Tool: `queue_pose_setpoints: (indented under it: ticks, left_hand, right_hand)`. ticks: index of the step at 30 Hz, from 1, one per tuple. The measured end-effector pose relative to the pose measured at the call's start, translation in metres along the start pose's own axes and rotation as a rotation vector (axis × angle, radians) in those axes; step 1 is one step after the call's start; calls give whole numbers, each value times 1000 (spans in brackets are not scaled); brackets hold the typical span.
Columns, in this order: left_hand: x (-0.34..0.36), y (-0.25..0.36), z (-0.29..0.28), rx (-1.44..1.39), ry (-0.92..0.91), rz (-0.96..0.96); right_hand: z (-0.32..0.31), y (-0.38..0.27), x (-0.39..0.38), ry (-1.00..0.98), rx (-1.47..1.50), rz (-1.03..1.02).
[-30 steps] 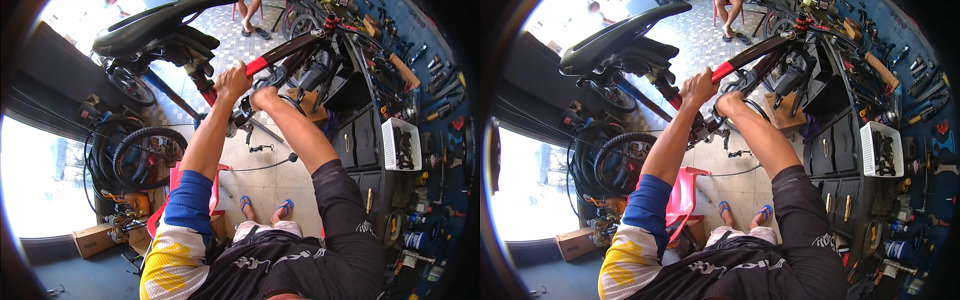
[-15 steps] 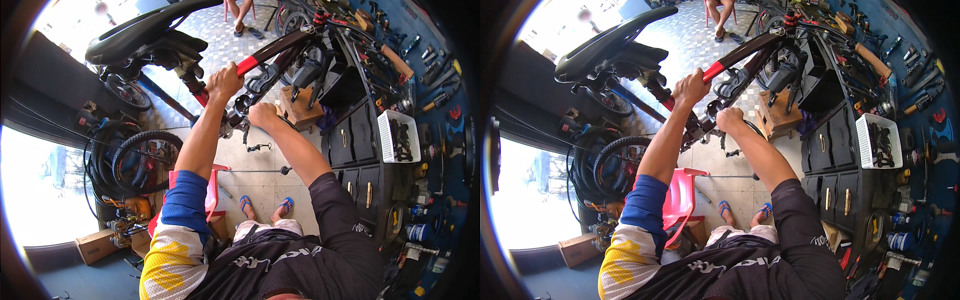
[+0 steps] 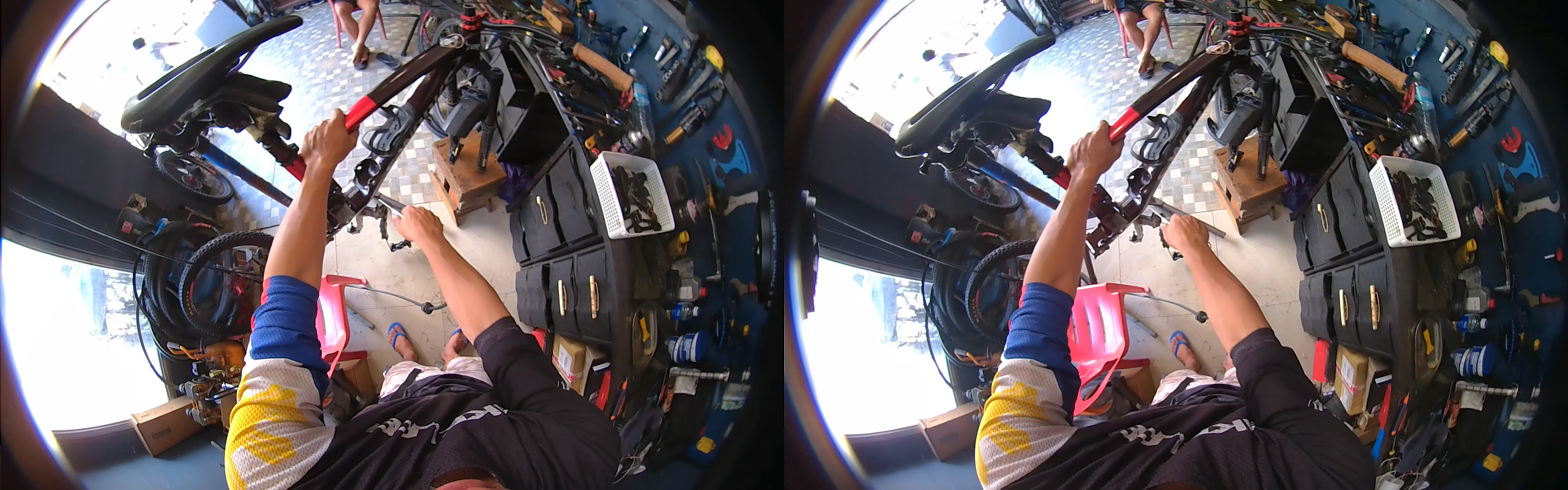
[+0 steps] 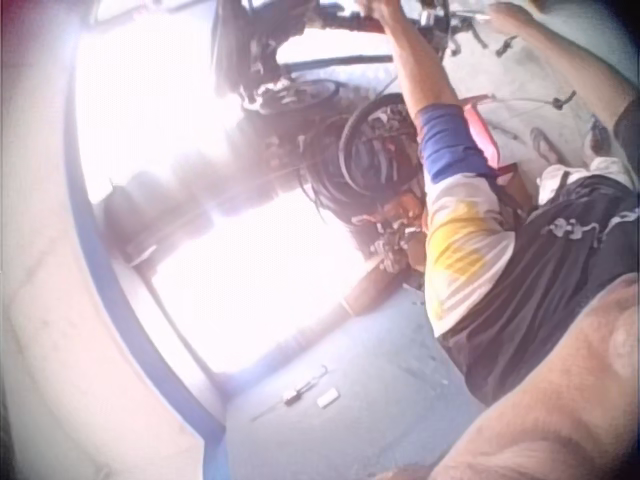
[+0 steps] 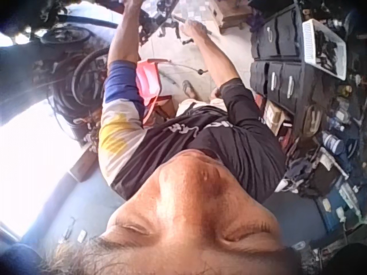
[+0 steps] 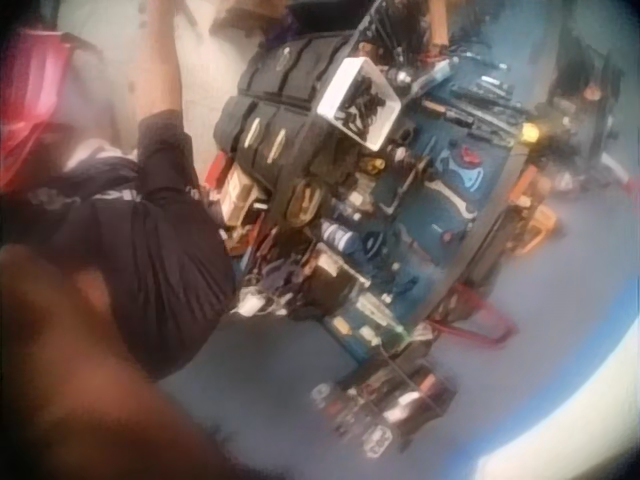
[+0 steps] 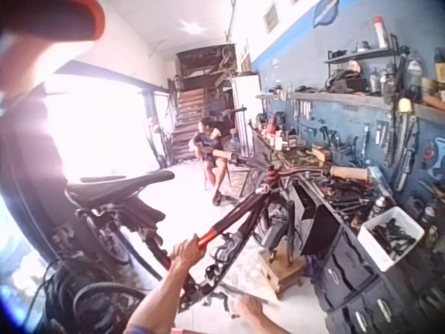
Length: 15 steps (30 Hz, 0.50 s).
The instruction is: The person uses a yellow-handled screwdriver to tighten bolts on the seat post of a red bicycle frame. They repeatedly adjust the seat post and re-tighten the bolts, then remove the seat post and reinsert it to check the fit.
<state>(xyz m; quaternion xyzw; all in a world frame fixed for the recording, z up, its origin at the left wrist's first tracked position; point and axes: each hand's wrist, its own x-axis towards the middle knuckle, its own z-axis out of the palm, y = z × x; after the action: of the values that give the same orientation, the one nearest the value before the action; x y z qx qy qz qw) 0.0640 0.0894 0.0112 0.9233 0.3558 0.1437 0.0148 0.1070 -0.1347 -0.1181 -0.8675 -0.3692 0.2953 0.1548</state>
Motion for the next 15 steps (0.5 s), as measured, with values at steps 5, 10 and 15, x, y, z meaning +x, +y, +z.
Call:
queue_pose_setpoints:
  ticks: [5,10,15]
  left_hand:
    - [-7,8,-5,3,-21,-51]
    - [-8,5,-4,20,4,-51]
    - [-8,4,-2,33,-12,-61]
  right_hand:
    - [19,88,-49,-21,91,83]
    - [-22,72,-50,-12,60,15]
    - [-54,10,-10,14,3,-131]
